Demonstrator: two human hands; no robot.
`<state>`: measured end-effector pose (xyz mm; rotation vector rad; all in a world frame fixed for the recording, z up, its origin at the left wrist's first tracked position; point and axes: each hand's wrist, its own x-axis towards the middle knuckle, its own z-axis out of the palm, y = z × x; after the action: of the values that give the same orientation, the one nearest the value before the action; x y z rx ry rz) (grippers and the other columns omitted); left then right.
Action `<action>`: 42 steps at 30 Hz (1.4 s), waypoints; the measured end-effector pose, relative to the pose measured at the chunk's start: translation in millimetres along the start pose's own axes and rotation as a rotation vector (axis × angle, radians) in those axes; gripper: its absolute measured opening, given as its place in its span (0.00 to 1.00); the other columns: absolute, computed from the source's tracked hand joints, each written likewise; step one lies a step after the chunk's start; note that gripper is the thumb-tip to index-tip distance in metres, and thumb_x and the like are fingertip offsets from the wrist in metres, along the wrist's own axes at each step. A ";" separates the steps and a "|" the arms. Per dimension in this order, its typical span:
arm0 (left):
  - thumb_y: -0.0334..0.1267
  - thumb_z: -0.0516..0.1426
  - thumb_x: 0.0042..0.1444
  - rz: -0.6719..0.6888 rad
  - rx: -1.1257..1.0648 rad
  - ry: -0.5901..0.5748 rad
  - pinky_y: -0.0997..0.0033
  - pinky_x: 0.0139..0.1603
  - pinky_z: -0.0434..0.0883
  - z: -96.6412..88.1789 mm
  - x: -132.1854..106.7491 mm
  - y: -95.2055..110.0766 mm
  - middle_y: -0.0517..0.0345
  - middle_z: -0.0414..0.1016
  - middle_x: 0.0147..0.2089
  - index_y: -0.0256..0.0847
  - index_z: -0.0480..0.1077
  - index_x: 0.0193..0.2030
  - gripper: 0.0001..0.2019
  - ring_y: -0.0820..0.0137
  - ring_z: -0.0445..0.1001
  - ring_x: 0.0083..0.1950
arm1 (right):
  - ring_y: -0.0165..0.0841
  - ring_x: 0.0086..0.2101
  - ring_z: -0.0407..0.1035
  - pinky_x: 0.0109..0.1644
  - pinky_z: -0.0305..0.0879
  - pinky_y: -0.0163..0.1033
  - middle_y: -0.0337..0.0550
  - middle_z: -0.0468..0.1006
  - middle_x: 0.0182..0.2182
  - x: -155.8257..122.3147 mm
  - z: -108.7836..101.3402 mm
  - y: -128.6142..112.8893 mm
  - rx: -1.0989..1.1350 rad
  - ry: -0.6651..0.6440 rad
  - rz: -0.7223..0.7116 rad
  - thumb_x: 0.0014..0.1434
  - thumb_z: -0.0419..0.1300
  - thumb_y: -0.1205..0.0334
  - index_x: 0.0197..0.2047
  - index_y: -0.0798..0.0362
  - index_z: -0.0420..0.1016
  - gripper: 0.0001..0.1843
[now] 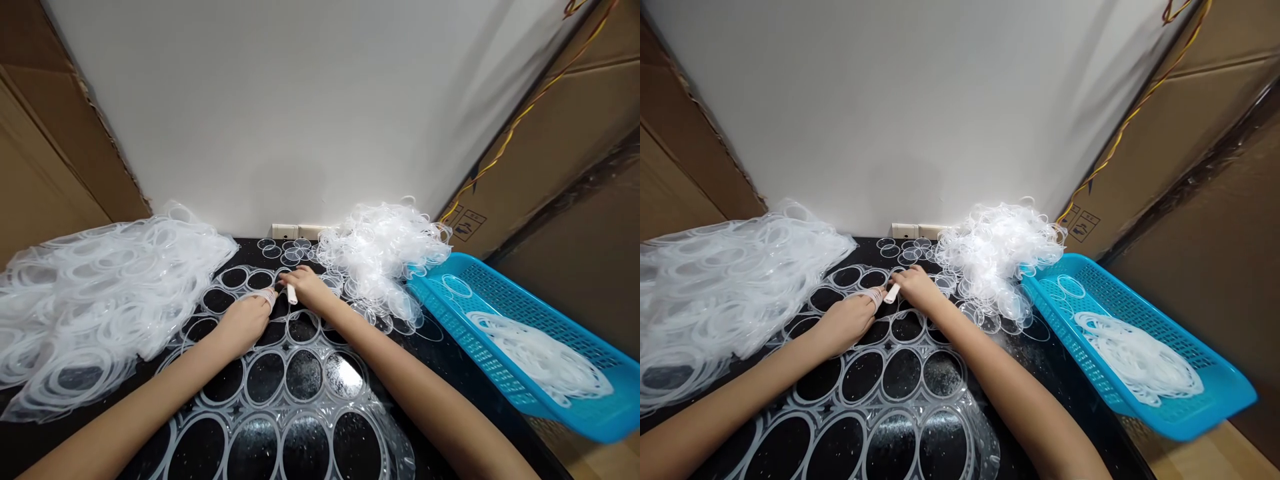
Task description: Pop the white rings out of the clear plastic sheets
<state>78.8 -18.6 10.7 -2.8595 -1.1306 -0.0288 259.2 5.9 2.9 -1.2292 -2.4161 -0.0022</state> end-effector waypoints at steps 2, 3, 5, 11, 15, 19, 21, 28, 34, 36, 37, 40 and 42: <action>0.27 0.45 0.53 -0.011 -0.052 0.012 0.61 0.53 0.63 2.0 -1.2 0.2 0.39 0.63 0.58 0.30 0.60 0.55 0.22 0.60 0.65 0.56 | 0.36 0.45 0.67 0.52 0.59 0.49 0.51 0.74 0.44 -4.2 -14.5 19.4 0.040 0.112 0.097 0.59 0.50 0.73 0.48 0.56 0.70 0.15; 0.27 0.45 0.53 -0.020 -0.084 0.019 0.61 0.54 0.63 3.1 -1.5 -0.1 0.40 0.62 0.58 0.30 0.61 0.55 0.22 0.60 0.65 0.56 | 0.36 0.46 0.67 0.52 0.61 0.49 0.50 0.74 0.45 -7.0 -24.4 29.6 0.072 0.207 0.186 0.60 0.49 0.73 0.50 0.55 0.69 0.17; 0.28 0.46 0.53 -0.052 -0.158 0.037 0.61 0.53 0.64 4.5 -1.3 -2.4 0.40 0.64 0.58 0.31 0.62 0.54 0.21 0.59 0.66 0.55 | 0.36 0.46 0.67 0.50 0.64 0.49 0.51 0.73 0.45 -12.2 -46.6 45.5 0.137 0.427 0.337 0.62 0.47 0.68 0.51 0.56 0.68 0.17; 0.38 0.41 0.59 -0.180 -0.453 0.191 0.62 0.47 0.68 -15.1 6.9 -23.1 0.45 0.66 0.56 0.36 0.55 0.59 0.21 0.62 0.66 0.54 | 0.35 0.36 0.73 0.43 0.69 0.44 0.52 0.77 0.36 -4.1 -82.4 17.5 0.782 0.316 0.542 0.62 0.48 0.57 0.45 0.60 0.72 0.19; 0.44 0.42 0.59 -0.185 -1.166 0.155 0.68 0.39 0.70 -34.7 8.5 -32.2 0.43 0.66 0.55 0.37 0.50 0.61 0.24 0.64 0.67 0.53 | 0.32 0.34 0.73 0.42 0.70 0.39 0.49 0.78 0.33 16.4 -71.9 -22.9 1.255 -0.075 0.455 0.62 0.47 0.56 0.49 0.58 0.70 0.19; 0.41 0.54 0.51 -0.293 -1.574 0.016 0.73 0.29 0.68 -34.2 5.2 -39.8 0.55 0.71 0.28 0.36 0.67 0.40 0.12 0.70 0.72 0.33 | 0.31 0.33 0.73 0.39 0.70 0.37 0.49 0.77 0.31 38.7 -53.2 -27.4 1.324 -0.081 0.477 0.62 0.48 0.55 0.44 0.58 0.73 0.19; 0.41 0.52 0.52 -0.336 -1.568 0.078 0.73 0.27 0.67 -30.7 4.3 -47.7 0.62 0.65 0.20 0.37 0.67 0.32 0.09 0.73 0.69 0.25 | 0.30 0.34 0.71 0.38 0.68 0.35 0.50 0.77 0.34 48.2 -41.3 -21.6 1.215 0.027 0.504 0.62 0.48 0.54 0.40 0.57 0.75 0.20; 0.42 0.44 0.56 -0.333 -1.412 0.404 0.74 0.27 0.65 -26.6 -4.8 -74.8 0.55 0.71 0.47 0.46 0.50 0.59 0.23 0.80 0.60 0.20 | 0.27 0.27 0.68 0.35 0.62 0.31 0.42 0.74 0.23 56.7 7.7 -23.9 0.776 -0.013 0.405 0.61 0.48 0.55 0.38 0.58 0.77 0.20; 0.37 0.42 0.58 -0.142 -0.246 0.104 0.65 0.44 0.67 -2.7 -22.7 -65.1 0.52 0.70 0.53 0.44 0.59 0.57 0.20 0.65 0.72 0.44 | 0.28 0.27 0.68 0.35 0.60 0.31 0.40 0.74 0.23 47.0 21.9 -30.4 0.684 -0.030 0.408 0.61 0.48 0.57 0.35 0.57 0.78 0.19; 0.35 0.43 0.58 -0.134 -0.154 0.089 0.63 0.47 0.66 3.3 -24.8 -59.8 0.51 0.68 0.55 0.42 0.63 0.54 0.19 0.63 0.69 0.50 | 0.28 0.28 0.68 0.36 0.60 0.31 0.40 0.74 0.23 45.6 22.0 -30.6 0.654 -0.031 0.405 0.61 0.49 0.57 0.35 0.56 0.78 0.18; 0.35 0.43 0.57 -0.137 -0.144 0.087 0.63 0.47 0.66 5.4 -25.0 -57.6 0.50 0.66 0.56 0.41 0.65 0.53 0.19 0.62 0.70 0.50 | 0.28 0.28 0.68 0.35 0.60 0.31 0.40 0.74 0.23 45.3 22.2 -30.7 0.639 -0.031 0.404 0.61 0.49 0.57 0.35 0.56 0.78 0.17; 0.33 0.44 0.56 -0.142 -0.075 0.078 0.63 0.46 0.68 8.8 -24.4 -53.5 0.47 0.64 0.58 0.39 0.65 0.53 0.19 0.61 0.71 0.48 | 0.29 0.28 0.68 0.34 0.60 0.31 0.40 0.74 0.23 45.1 24.1 -31.0 0.605 -0.030 0.398 0.61 0.49 0.57 0.36 0.56 0.77 0.17; 0.32 0.44 0.56 -0.141 -0.035 0.072 0.62 0.46 0.68 9.5 -23.8 -52.1 0.45 0.63 0.59 0.37 0.64 0.54 0.20 0.60 0.71 0.48 | 0.28 0.27 0.68 0.34 0.59 0.30 0.40 0.74 0.23 45.1 26.2 -30.7 0.585 -0.025 0.389 0.61 0.48 0.56 0.36 0.56 0.77 0.18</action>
<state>25.8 3.6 3.1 -2.7777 -1.3274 -0.1586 202.5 27.0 1.7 -1.3700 -1.9370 0.7764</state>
